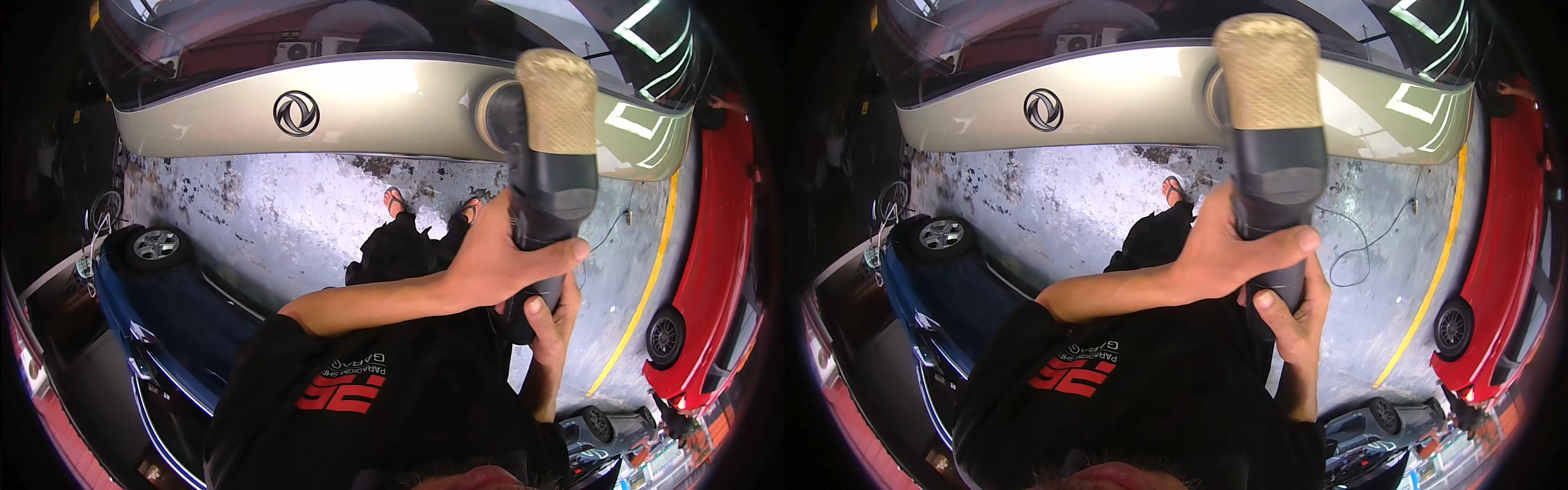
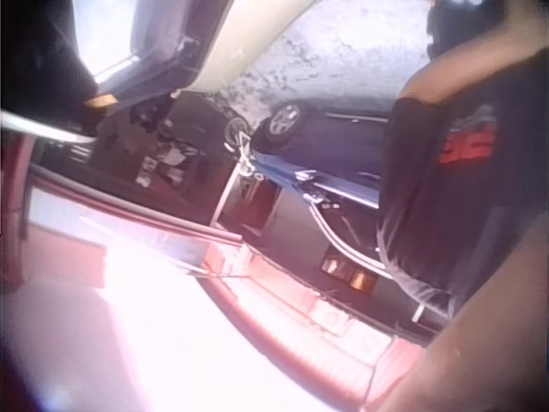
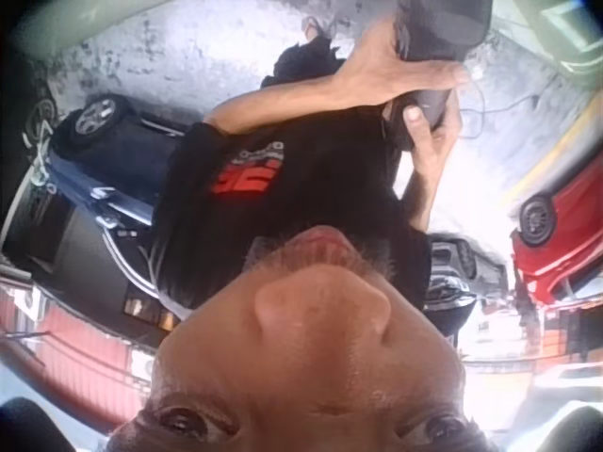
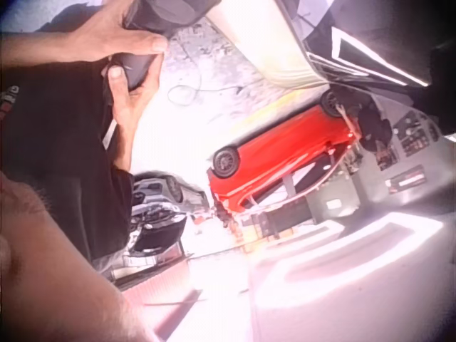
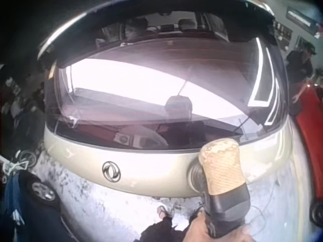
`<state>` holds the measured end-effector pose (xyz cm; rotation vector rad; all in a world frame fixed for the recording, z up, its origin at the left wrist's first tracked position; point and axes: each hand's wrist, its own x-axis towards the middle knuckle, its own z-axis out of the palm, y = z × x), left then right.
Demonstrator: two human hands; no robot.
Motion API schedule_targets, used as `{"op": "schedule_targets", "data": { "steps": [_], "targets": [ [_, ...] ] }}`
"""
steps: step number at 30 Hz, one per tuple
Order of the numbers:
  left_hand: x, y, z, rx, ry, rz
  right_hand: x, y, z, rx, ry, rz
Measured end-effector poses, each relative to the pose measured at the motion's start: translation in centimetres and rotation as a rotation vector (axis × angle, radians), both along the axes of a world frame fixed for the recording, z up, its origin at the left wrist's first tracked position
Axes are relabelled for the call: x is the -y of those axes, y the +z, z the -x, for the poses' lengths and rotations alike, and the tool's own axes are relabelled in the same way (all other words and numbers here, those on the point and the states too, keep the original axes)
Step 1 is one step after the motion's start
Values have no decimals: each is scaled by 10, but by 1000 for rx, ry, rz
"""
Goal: The person uses a handheld electric polisher with a buffing pad to polish the rear quarter panel and trunk of a green car. They move the tool in circular motions across the paint surface, covering the wheel arch, side panel, and rear bumper area.
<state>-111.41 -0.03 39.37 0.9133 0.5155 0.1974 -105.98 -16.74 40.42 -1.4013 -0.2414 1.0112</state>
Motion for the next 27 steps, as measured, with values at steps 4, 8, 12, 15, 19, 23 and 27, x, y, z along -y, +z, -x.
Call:
{"op": "schedule_targets", "data": {
  "steps": [4,8,12,15,19,23,27],
  "targets": [
    [-12,-8,24,38,120,-46,-18,-1,10,-29,100,29],
    [-31,-7,51,25,220,-64,-47,-1,20,-22,223,-9],
    [-51,1,79,-62,330,-105,-82,-5,29,163,356,-78],
    [-61,-7,88,1,482,-104,-97,-8,31,176,419,-88],
    [-53,-11,76,8,482,-123,-92,-12,23,187,399,-111],
    [-24,-7,38,23,383,-112,-52,-10,-6,196,307,-84],
    [22,-4,-15,45,306,-57,0,-5,-36,-2,131,-94]
  ]
}}
